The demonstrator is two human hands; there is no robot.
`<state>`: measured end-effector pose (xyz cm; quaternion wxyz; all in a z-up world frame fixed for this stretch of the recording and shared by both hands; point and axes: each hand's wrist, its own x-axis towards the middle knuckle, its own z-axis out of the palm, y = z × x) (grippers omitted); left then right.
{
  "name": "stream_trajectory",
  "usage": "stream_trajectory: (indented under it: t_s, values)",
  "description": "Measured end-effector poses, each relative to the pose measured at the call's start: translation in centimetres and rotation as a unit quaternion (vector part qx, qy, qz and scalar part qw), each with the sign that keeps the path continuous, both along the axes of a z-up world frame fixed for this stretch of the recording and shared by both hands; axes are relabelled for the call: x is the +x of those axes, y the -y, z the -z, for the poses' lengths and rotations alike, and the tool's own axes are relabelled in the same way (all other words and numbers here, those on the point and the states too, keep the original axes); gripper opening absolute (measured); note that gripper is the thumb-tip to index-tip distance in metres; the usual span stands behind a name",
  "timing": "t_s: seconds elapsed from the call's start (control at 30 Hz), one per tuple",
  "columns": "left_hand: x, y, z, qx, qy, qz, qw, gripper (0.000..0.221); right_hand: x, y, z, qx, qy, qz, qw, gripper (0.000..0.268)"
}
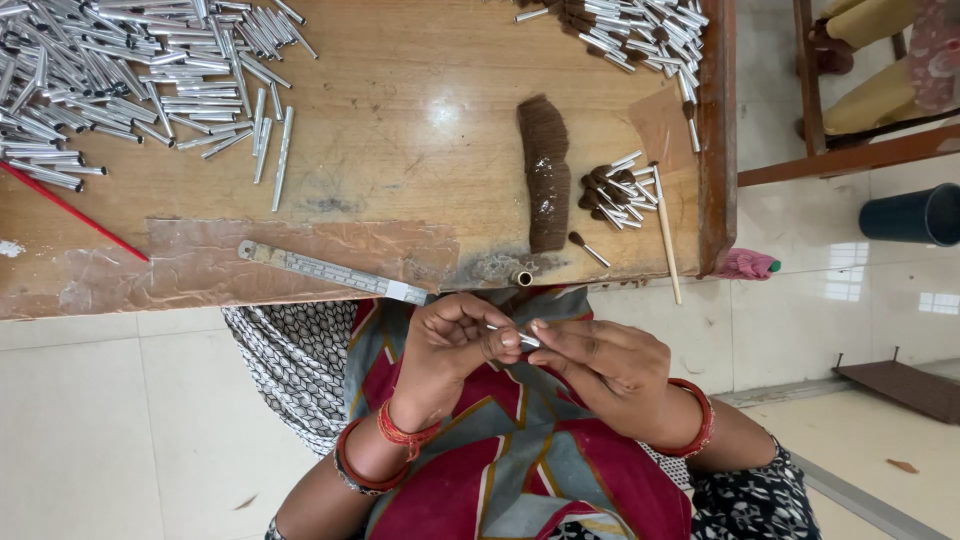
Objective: The person is inserting synthetic bristles into metal ferrules or small tubes as part of a brush manufacturing process.
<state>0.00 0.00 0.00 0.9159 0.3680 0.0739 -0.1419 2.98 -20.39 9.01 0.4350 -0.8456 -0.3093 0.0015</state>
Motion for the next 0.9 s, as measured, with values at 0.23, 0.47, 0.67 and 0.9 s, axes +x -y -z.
stream_trajectory:
  t_s: [0.23,0.47,0.67,0.9]
  values:
    - [0.0,-0.1,0.2,-0.017,-0.035,0.012,0.999,0.011,-0.1,0.3,0.2,0.007,0.003,-0.016,1.0,0.038]
    - [0.1,-0.4,0.5,-0.089,-0.019,-0.019,0.996,0.011,-0.6,0.2,2.1,-0.011,0.136,0.02,0.99,0.047]
    - [0.0,-0.2,0.3,-0.104,-0.025,-0.017,0.994,0.012,-1.4,0.5,3.8,-0.041,0.12,0.025,0.992,0.045]
    - [0.0,-0.1,0.0,-0.069,-0.036,-0.007,0.997,0.012,-0.5,-0.8,2.8,-0.005,0.146,0.024,0.989,0.044]
